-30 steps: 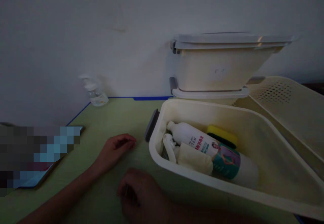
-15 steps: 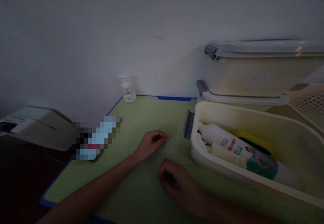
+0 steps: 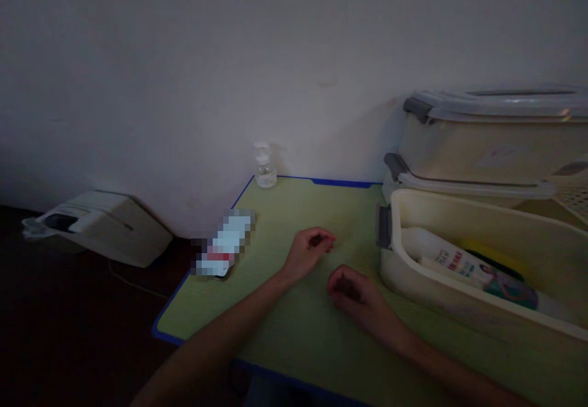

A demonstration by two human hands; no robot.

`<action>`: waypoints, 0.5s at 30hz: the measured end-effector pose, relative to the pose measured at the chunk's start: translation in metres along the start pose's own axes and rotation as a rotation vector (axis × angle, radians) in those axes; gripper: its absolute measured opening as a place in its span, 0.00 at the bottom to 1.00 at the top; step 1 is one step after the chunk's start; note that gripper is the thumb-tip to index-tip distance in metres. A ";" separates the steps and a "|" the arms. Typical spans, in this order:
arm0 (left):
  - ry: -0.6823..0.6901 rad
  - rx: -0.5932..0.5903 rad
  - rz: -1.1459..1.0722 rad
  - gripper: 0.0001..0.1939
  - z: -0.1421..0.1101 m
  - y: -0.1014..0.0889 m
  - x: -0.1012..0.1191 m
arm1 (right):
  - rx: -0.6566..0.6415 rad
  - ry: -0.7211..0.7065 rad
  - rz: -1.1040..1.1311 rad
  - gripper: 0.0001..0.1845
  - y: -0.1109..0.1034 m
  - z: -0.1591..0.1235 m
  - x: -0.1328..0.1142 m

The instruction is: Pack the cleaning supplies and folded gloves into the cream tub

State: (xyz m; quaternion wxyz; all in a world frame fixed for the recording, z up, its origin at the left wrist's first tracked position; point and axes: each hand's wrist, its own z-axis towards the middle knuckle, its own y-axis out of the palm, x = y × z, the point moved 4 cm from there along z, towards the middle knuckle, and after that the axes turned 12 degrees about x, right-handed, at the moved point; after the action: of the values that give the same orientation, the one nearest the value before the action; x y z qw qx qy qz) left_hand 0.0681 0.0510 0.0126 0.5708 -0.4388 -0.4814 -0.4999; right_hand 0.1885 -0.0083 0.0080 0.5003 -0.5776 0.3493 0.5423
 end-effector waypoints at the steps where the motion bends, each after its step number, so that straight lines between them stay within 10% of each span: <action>1: 0.016 0.011 -0.010 0.05 0.001 -0.004 0.008 | 0.007 0.002 0.019 0.01 0.001 0.005 -0.004; 8: 0.119 0.075 0.046 0.07 0.036 -0.050 0.060 | 0.113 -0.006 0.125 0.03 0.014 0.065 -0.033; 15: 0.028 0.166 0.379 0.13 0.115 -0.121 0.058 | 0.196 0.107 0.015 0.17 0.048 0.164 -0.024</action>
State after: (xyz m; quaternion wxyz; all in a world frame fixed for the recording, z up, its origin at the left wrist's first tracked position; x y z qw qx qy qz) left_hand -0.0627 0.1413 0.0894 0.6953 -0.4659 -0.4221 -0.3482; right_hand 0.0941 0.1333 0.0363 0.5308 -0.5516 0.4312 0.4775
